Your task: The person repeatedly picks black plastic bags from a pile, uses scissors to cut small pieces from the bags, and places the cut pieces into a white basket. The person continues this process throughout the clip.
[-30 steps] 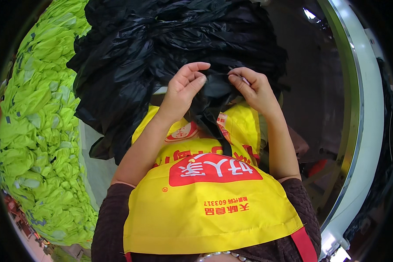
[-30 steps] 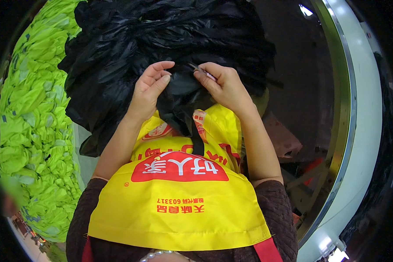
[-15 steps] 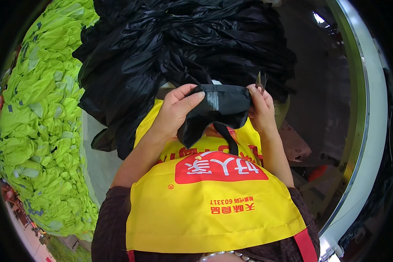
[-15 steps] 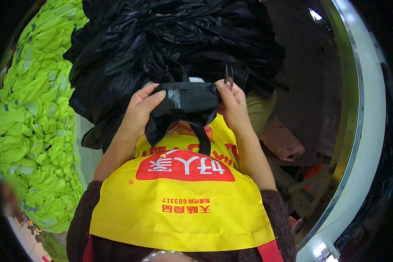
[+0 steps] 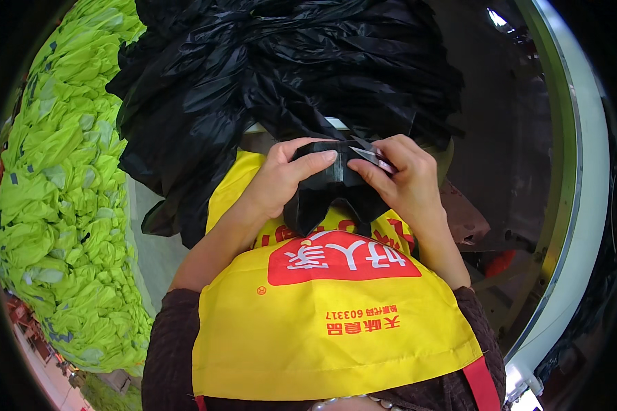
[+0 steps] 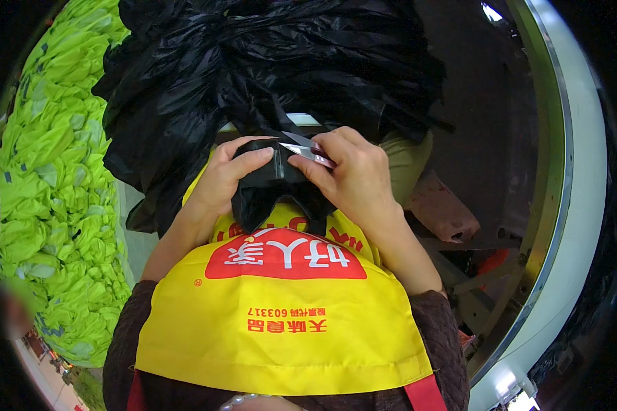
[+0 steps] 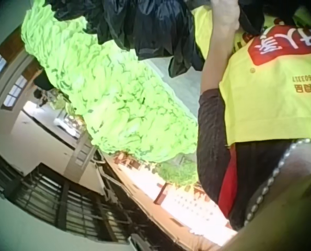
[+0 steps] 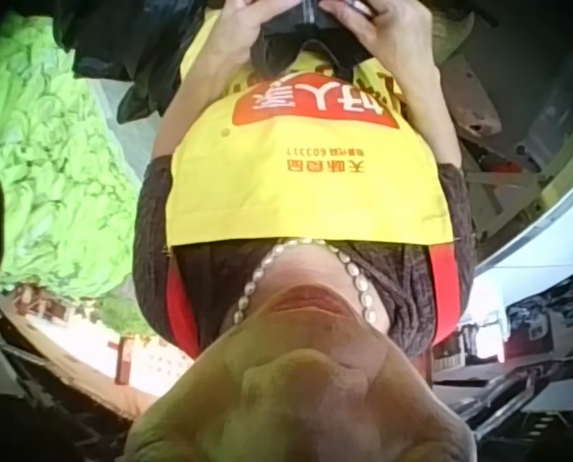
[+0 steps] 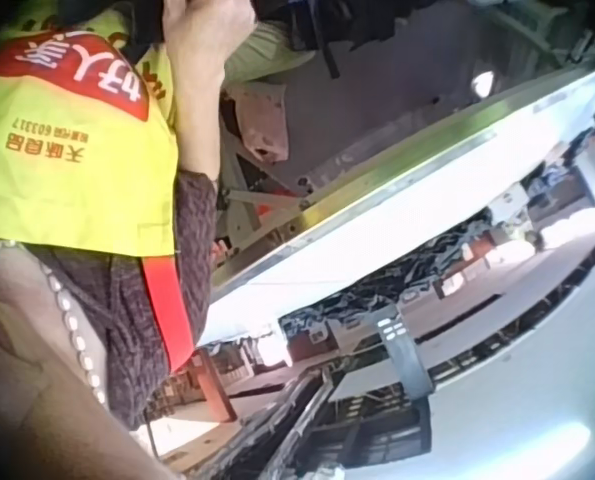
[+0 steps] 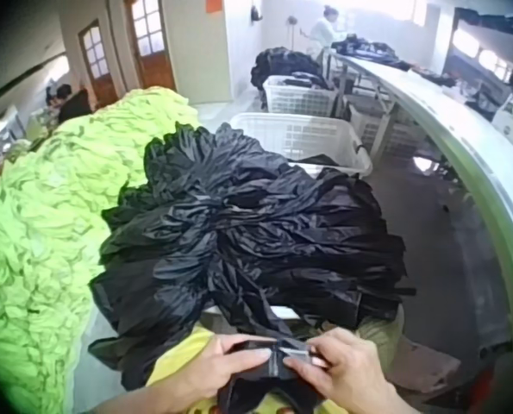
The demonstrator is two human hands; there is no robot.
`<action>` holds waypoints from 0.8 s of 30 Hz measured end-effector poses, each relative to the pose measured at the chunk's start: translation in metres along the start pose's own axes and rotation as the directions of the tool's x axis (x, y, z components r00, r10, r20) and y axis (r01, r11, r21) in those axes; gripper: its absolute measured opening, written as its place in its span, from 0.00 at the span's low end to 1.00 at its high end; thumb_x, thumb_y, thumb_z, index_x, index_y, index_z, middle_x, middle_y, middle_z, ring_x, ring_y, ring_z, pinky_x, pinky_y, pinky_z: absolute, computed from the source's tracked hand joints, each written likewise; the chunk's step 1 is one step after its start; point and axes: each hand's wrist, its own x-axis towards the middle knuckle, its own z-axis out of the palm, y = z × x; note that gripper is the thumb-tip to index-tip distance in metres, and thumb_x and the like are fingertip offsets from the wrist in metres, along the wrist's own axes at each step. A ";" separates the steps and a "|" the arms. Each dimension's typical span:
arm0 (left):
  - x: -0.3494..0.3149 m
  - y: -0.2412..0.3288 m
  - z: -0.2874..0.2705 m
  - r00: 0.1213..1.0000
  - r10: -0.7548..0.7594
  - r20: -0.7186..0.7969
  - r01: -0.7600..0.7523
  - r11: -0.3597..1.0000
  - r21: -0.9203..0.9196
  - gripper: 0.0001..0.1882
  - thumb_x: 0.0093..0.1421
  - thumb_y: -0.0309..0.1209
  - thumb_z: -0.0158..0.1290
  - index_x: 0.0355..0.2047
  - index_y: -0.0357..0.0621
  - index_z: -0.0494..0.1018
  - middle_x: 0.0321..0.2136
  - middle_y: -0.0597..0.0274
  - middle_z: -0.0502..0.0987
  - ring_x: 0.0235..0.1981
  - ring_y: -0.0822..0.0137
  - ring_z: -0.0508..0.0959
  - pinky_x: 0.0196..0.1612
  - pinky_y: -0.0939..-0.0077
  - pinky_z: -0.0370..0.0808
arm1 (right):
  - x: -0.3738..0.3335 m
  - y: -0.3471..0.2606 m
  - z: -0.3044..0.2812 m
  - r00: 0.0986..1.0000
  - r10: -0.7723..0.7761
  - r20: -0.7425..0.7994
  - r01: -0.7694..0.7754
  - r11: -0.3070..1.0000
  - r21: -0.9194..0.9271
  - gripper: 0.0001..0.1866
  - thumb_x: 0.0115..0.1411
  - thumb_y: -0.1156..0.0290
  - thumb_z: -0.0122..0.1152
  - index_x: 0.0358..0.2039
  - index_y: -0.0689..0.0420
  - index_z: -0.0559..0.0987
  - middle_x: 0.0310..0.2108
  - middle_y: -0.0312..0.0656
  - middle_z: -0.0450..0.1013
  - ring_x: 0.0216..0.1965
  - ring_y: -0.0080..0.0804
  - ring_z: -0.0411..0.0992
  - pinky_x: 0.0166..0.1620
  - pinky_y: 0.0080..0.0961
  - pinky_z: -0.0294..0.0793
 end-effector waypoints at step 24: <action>-0.004 0.013 0.014 0.999 -0.038 0.016 0.040 0.980 -0.195 0.09 0.55 0.30 0.52 0.34 0.38 0.75 0.29 0.64 0.77 0.31 0.76 0.76 0.37 0.86 0.71 | 0.003 0.004 -0.048 0.971 -0.180 0.158 0.176 0.983 0.044 0.15 0.50 0.63 0.59 0.33 0.61 0.73 0.21 0.40 0.67 0.20 0.28 0.66 0.23 0.21 0.64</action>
